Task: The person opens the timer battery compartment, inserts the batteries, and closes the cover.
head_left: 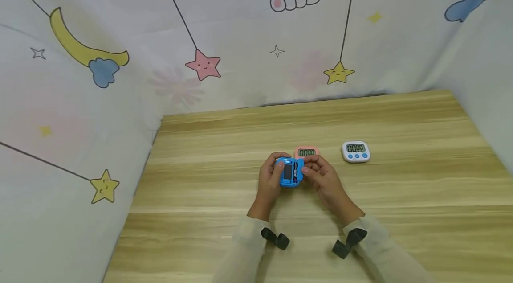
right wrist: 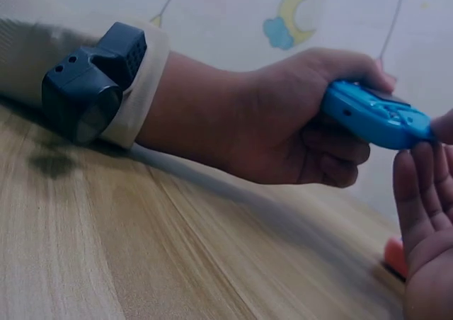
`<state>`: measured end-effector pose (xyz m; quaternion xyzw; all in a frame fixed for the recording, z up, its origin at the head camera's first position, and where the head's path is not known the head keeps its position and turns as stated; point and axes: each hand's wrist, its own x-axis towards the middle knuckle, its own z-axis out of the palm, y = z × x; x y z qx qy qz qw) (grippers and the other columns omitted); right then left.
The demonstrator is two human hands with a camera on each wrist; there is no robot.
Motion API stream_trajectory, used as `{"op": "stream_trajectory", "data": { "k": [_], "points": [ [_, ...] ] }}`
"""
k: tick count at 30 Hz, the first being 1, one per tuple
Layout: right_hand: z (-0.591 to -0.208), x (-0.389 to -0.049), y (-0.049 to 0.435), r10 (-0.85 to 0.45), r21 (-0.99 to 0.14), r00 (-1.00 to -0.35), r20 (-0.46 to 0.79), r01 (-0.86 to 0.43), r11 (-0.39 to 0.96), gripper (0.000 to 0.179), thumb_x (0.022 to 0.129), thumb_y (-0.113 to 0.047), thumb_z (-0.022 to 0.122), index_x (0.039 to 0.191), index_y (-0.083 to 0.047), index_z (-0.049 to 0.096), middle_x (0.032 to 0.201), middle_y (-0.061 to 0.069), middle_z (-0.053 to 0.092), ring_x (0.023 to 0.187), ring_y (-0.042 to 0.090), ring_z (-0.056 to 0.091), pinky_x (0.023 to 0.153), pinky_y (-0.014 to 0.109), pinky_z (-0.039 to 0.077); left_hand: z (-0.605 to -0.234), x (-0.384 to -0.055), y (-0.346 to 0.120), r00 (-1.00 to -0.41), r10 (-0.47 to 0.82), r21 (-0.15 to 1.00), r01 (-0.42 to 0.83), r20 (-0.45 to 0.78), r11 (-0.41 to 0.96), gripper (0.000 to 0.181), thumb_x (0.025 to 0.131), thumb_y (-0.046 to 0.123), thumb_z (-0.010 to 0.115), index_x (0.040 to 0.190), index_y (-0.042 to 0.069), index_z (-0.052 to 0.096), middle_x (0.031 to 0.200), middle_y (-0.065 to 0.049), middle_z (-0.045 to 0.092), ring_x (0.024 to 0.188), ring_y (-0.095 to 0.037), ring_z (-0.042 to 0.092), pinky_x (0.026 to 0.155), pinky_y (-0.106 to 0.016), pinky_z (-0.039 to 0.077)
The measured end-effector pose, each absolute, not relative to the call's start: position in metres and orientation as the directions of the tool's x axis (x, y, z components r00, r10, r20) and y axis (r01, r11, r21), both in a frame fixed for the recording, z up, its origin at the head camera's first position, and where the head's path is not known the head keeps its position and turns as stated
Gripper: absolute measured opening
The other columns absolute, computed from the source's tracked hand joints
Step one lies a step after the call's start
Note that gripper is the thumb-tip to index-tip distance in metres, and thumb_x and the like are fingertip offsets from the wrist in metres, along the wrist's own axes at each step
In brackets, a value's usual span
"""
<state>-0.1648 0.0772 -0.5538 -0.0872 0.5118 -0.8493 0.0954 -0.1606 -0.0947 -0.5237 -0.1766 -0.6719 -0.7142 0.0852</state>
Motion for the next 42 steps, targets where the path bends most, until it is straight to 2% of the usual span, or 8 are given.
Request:
{"op": "stream_trajectory", "data": {
  "k": [5, 10, 12, 17, 23, 27, 30, 42],
  "points": [
    [-0.554, -0.167, 0.077, -0.247, -0.916, -0.963, 0.106, 0.002, -0.401, 0.022, 0.095, 0.000, 0.059, 0.115, -0.004, 0.052, 0.095, 0.003, 0.061, 0.087, 0.011, 0.059, 0.076, 0.024, 0.053, -0.520, -0.163, -0.094, -0.918, 0.106, 0.924, 0.379, 0.382, -0.050, 0.023, 0.099, 0.000, 0.041, 0.112, -0.013, 0.055, 0.096, -0.028, 0.062, 0.084, -0.012, 0.057, 0.074, -0.025, 0.049],
    [-0.553, -0.168, 0.078, -0.221, -0.931, -0.965, 0.144, -0.056, -0.361, 0.024, 0.093, 0.003, 0.060, 0.116, 0.004, 0.051, 0.092, 0.004, 0.059, 0.083, 0.010, 0.059, 0.073, 0.023, 0.053, -0.543, -0.175, -0.092, -0.915, 0.100, 0.920, 0.389, 0.391, -0.041, 0.025, 0.100, 0.012, 0.044, 0.112, -0.004, 0.058, 0.099, -0.020, 0.064, 0.085, -0.014, 0.057, 0.075, -0.026, 0.048],
    [-0.554, -0.167, 0.079, -0.218, -0.935, -0.965, 0.147, -0.064, -0.348, 0.027, 0.093, 0.001, 0.062, 0.116, 0.006, 0.050, 0.091, 0.005, 0.059, 0.081, 0.010, 0.059, 0.072, 0.023, 0.052, -0.548, -0.176, -0.092, -0.916, 0.099, 0.921, 0.387, 0.389, -0.039, 0.024, 0.100, 0.011, 0.044, 0.112, -0.004, 0.059, 0.100, -0.019, 0.064, 0.085, -0.014, 0.057, 0.075, -0.026, 0.048],
    [-0.556, -0.167, 0.079, -0.206, -0.951, -0.967, 0.150, -0.084, -0.298, 0.031, 0.092, -0.001, 0.063, 0.119, 0.006, 0.050, 0.091, 0.006, 0.058, 0.079, 0.010, 0.058, 0.070, 0.022, 0.051, -0.527, -0.166, -0.091, -0.909, 0.128, 0.917, 0.399, 0.397, -0.008, 0.022, 0.098, 0.000, 0.041, 0.111, -0.010, 0.056, 0.098, -0.026, 0.063, 0.084, -0.011, 0.056, 0.073, -0.027, 0.049],
    [-0.554, -0.165, 0.077, -0.256, -0.979, -0.955, 0.153, -0.111, -0.172, 0.031, 0.100, -0.006, 0.053, 0.127, 0.006, 0.045, 0.083, 0.007, 0.059, 0.056, 0.012, 0.050, 0.049, 0.024, 0.044, -0.520, -0.165, -0.091, -0.912, 0.148, 0.921, 0.389, 0.383, 0.017, 0.024, 0.100, 0.002, 0.039, 0.113, -0.009, 0.056, 0.100, -0.024, 0.063, 0.087, -0.012, 0.056, 0.078, -0.028, 0.048],
    [-0.554, -0.165, 0.076, -0.299, -0.988, -0.943, 0.143, -0.120, -0.094, 0.030, 0.102, -0.006, 0.046, 0.130, 0.007, 0.044, 0.088, 0.004, 0.062, 0.053, 0.010, 0.047, 0.045, 0.024, 0.041, -0.520, -0.164, -0.091, -0.915, 0.150, 0.923, 0.383, 0.376, 0.023, 0.024, 0.100, 0.002, 0.039, 0.113, -0.009, 0.056, 0.100, -0.024, 0.064, 0.087, -0.014, 0.056, 0.078, -0.028, 0.048],
    [-0.552, -0.165, 0.076, -0.306, -0.989, -0.941, 0.143, -0.125, -0.077, 0.031, 0.102, -0.005, 0.046, 0.130, 0.007, 0.044, 0.088, 0.003, 0.063, 0.054, 0.009, 0.048, 0.046, 0.022, 0.041, -0.520, -0.163, -0.091, -0.915, 0.148, 0.923, 0.384, 0.376, 0.032, 0.025, 0.101, 0.002, 0.039, 0.114, -0.009, 0.056, 0.101, -0.023, 0.064, 0.088, -0.014, 0.056, 0.080, -0.029, 0.048],
    [-0.553, -0.163, 0.078, -0.336, -0.979, -0.925, 0.177, -0.132, -0.152, 0.030, 0.100, -0.002, 0.046, 0.126, 0.013, 0.040, 0.083, 0.001, 0.061, 0.053, 0.007, 0.045, 0.045, 0.020, 0.038, -0.521, -0.160, -0.090, -0.911, 0.162, 0.921, 0.388, 0.379, 0.030, 0.025, 0.102, 0.003, 0.038, 0.114, -0.010, 0.055, 0.100, -0.024, 0.064, 0.086, -0.013, 0.056, 0.076, -0.028, 0.049]
  ]
}}
